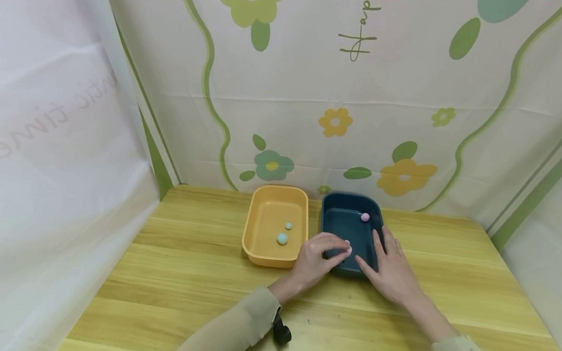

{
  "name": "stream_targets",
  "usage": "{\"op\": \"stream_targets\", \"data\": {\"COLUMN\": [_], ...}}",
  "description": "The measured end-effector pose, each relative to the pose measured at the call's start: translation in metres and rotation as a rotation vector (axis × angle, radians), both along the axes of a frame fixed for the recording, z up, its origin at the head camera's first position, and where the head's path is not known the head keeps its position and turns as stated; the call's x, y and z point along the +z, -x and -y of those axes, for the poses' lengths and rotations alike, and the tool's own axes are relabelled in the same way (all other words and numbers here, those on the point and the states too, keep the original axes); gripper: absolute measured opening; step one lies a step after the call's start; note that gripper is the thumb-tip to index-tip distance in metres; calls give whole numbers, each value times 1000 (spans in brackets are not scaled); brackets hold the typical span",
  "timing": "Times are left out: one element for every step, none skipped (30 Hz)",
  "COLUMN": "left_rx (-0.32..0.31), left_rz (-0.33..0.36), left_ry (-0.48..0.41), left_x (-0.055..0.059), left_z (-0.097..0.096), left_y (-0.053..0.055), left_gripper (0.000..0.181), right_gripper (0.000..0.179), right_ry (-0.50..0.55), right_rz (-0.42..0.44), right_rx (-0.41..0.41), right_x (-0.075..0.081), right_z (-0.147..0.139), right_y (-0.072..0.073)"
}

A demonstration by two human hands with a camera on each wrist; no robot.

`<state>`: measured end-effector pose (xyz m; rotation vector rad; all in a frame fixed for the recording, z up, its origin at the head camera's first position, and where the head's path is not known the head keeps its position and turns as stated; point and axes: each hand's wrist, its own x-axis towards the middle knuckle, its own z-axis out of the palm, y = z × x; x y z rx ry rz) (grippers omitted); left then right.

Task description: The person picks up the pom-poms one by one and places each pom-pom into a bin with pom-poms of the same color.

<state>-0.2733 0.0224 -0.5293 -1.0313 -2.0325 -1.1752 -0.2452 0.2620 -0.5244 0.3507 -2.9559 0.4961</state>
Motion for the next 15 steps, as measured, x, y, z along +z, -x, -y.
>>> {"op": "stream_targets", "data": {"left_rx": [6,12,16,19,22,27,33,34,35,38,41,43,44,44,44], "left_rz": [20,37,53,65,77,84,87,86,90,96,104,113,125,140,154], "left_ry": [6,11,16,17,19,22,24,23,24,24,26,25,24,23,23], "left_x": [0,0,0,-1,-1,0,0,0,1,2,3,4,4,5,6], "left_z": [0,-1,-1,-2,-2,-3,-3,-4,-5,-5,-6,-6,-6,-6,-6], "left_y": [0,1,1,2,2,2,3,3,3,4,4,4,5,6,6], "left_gripper": [16,16,15,15,15,15,14,14,14,14,14,14,14,14,14], "right_gripper": [96,96,96,95,96,95,95,95,95,96,96,96,96,96,96], "right_ry": [1,1,2,3,4,4,5,3,1,0,-2,-4,-5,-7,-7], "right_rz": [0,-1,-1,-2,-2,-2,-2,-4,-4,-6,-7,-8,-8,-9,-8], "right_rx": [1,1,2,2,3,3,3,2,0,-1,-3,-4,-6,-8,-9], "right_x": [0,0,0,0,0,0,0,0,-1,-1,-1,-1,-1,-2,-2], "right_z": [0,0,0,0,0,0,0,0,0,0,0,0,0,0,0], "right_y": [0,0,0,0,0,0,0,0,0,0,1,1,1,1,1]}}
